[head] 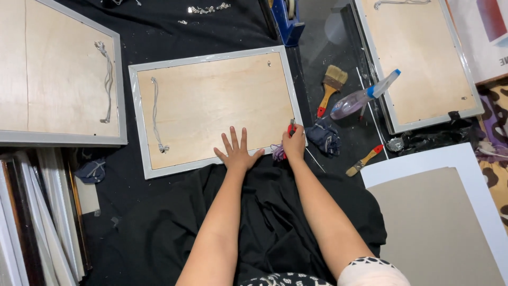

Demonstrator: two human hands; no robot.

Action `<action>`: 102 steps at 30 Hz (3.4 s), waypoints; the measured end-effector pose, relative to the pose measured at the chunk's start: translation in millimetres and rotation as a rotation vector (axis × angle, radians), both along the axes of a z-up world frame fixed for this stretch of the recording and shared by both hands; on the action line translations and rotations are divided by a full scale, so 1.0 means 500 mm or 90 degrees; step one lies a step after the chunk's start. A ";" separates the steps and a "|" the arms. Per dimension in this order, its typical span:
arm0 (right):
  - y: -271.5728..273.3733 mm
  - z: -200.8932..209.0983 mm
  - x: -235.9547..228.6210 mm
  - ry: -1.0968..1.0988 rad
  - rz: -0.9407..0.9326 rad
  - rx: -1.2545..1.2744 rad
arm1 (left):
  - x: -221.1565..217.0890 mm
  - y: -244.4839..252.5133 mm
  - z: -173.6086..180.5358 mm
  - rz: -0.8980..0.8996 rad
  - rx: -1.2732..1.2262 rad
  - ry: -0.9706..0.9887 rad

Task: Assembling an art frame by cleaning the glass with a brush and trimming the backing material with a utility knife.

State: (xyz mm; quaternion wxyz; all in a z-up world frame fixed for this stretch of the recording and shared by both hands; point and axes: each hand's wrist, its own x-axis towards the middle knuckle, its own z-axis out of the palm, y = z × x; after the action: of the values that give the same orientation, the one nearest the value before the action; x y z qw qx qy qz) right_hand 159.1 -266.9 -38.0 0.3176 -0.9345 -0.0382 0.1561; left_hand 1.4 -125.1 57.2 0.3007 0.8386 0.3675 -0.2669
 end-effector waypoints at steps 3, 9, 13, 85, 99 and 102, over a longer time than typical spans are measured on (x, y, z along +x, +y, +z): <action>0.008 0.002 -0.001 -0.006 -0.002 0.015 | 0.003 0.015 0.005 -0.009 -0.035 0.007; 0.050 0.034 -0.038 0.077 -0.187 0.245 | 0.006 0.013 -0.040 -0.022 -0.022 0.030; 0.048 0.005 -0.022 0.058 -0.161 0.182 | 0.012 0.015 -0.040 -0.026 -0.015 0.045; -0.055 0.074 0.207 -0.133 0.668 -0.274 | 0.102 -0.098 -0.043 -0.136 0.144 -0.040; 0.039 0.087 0.197 -0.264 0.861 -0.491 | 0.105 -0.105 -0.053 -0.106 0.155 -0.063; 0.033 0.125 0.163 -0.315 0.861 -0.506 | 0.103 -0.101 -0.029 -0.093 0.122 -0.054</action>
State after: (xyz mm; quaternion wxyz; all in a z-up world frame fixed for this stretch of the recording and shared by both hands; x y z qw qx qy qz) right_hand 240.5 -250.2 24.3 -0.2171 -0.7600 -0.6035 0.1054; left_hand 52.9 -175.5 42.7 0.2140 0.8986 0.3162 -0.2162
